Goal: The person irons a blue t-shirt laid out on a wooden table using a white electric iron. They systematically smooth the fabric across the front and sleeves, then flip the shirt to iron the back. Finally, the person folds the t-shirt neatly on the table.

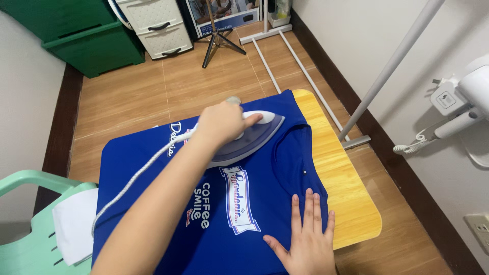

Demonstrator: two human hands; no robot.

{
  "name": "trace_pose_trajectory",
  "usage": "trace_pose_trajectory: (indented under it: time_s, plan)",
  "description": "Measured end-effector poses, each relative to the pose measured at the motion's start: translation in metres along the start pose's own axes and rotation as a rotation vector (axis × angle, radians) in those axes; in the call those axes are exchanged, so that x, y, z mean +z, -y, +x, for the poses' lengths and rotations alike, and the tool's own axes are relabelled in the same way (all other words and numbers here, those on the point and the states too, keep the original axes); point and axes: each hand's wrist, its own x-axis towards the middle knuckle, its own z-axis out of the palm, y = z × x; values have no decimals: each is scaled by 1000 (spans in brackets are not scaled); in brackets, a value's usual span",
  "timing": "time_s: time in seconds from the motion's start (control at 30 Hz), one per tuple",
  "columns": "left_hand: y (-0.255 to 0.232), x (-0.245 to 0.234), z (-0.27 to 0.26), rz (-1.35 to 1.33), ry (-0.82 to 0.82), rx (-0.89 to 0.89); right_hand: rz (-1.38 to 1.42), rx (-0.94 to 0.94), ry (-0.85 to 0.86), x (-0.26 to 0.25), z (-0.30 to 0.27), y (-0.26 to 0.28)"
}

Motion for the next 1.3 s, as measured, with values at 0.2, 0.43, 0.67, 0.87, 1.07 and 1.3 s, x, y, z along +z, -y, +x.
trace_pose_trajectory:
  time_s: [0.2, 0.43, 0.67, 0.87, 1.07, 1.3]
  plan:
    - [3, -3, 5, 42, 44, 117, -3, 3, 5, -1, 1, 2]
    - [-15, 9, 37, 31, -26, 98, -10, 6, -11, 2, -3, 1]
    - [-23, 8, 49, 23, 29, 166, -7, 26, -58, 23, -1, -8]
    - [-13, 14, 60, -15, 16, 150, -28, 20, -133, 38, -5, -12]
    - [-6, 10, 66, 1, 63, 200, -41, 15, -121, 38, -6, -13]
    - [-4, 2, 65, -74, 125, 262, -30, -1, -55, 24, -5, -9]
